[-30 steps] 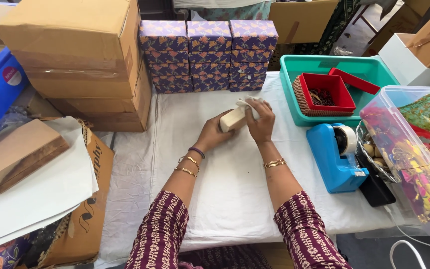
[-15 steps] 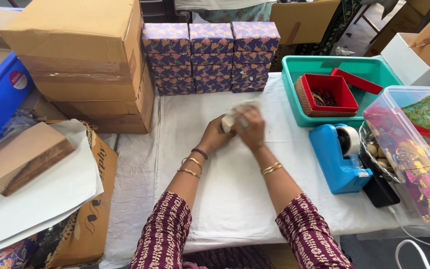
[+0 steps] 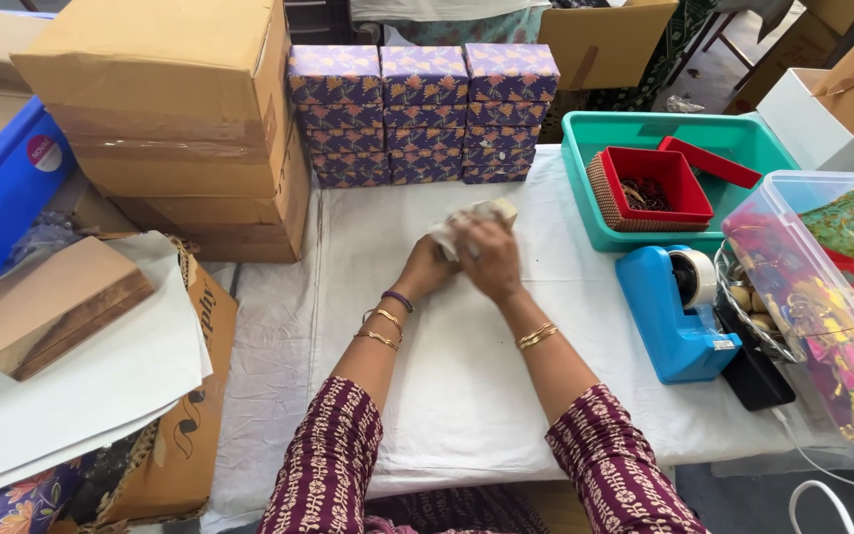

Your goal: The person wipes a small wooden box with a cloth, places a green decorative item inside, and closes the lid. They then wrap the box in patterned paper, folding the edges and securing them with tape from a dispenser.

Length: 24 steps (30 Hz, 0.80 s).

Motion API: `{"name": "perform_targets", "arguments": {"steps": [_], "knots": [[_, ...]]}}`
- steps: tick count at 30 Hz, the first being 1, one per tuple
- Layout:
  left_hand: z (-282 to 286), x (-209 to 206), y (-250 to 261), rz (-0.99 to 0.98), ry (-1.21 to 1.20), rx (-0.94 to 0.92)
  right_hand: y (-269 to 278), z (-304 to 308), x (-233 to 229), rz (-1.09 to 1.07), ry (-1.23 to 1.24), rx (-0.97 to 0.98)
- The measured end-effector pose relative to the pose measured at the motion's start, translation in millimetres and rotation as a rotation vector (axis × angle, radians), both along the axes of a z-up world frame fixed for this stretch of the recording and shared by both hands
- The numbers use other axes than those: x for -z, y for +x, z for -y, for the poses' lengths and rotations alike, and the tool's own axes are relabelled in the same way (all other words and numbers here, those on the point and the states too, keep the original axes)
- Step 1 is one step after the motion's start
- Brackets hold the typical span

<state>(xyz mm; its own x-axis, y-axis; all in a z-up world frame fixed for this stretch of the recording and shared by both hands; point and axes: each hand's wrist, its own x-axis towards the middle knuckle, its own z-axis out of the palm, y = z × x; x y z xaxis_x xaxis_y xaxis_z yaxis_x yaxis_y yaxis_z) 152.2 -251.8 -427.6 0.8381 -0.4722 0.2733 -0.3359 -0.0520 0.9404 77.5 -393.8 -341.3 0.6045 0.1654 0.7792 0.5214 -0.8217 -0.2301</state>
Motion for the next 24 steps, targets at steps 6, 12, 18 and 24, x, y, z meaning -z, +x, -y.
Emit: {"name": "perform_targets", "arguments": {"steps": [6,12,18,24], "knots": [[-5,-26,-16,0.003,-0.100,0.056,0,6,3,-0.006,0.172,0.168],[-3,6,4,0.046,0.019,0.012,-3,-1,1,-0.005,0.012,-0.048],[-4,-24,-14,-0.051,-0.163,0.104,-1,9,10,0.004,0.216,0.188],[-8,-30,-18,0.030,0.036,0.004,-4,5,2,0.023,0.074,0.004]]}}
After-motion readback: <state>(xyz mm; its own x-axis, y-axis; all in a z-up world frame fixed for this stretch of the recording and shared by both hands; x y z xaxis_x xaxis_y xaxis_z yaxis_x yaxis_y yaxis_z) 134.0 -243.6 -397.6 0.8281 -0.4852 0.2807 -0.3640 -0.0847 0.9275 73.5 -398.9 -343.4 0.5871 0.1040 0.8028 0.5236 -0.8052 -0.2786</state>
